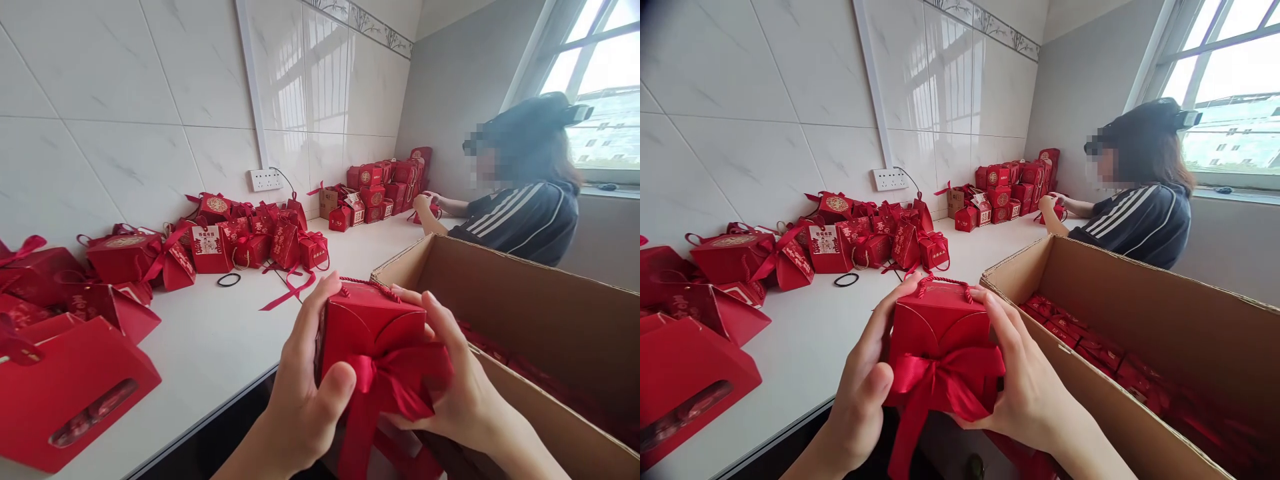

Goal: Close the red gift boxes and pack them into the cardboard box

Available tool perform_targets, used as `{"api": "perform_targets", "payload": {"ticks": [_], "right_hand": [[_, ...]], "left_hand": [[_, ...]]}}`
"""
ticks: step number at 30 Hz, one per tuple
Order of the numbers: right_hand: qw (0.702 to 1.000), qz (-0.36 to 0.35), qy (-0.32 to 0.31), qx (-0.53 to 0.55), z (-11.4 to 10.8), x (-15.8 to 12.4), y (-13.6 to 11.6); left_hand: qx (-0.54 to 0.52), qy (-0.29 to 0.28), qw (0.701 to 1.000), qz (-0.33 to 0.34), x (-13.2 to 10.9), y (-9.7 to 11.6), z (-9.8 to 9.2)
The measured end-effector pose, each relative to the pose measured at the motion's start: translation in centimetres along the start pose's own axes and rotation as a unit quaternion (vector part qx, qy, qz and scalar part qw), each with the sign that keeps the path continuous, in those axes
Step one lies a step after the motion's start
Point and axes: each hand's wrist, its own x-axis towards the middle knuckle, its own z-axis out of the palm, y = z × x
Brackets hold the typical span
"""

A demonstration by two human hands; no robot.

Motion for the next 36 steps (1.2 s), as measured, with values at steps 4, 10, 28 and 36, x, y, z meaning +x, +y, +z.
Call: {"api": "perform_targets", "payload": {"ticks": [4,10,28,36], "right_hand": [[1.0,0.005,0.005,-0.025,-0.6,0.0,0.0],[0.998,0.036,-0.004,-0.057,-1.6,-0.5,-0.6],[0.991,0.091,-0.007,-0.102,-1.9,-1.0,-3.0],[0.996,0.088,0.019,-0.025,-1.9,-0.5,-3.6]], "left_hand": [[-0.022,-0.046,0.999,0.008,0.0,-0.2,0.1],[-0.018,-0.072,0.997,0.013,0.2,-0.1,0.7],[0.103,0.101,0.978,0.152,-0.5,0.7,1.1],[0.275,0.099,0.864,0.41,-2.3,2.4,1.0]]}}
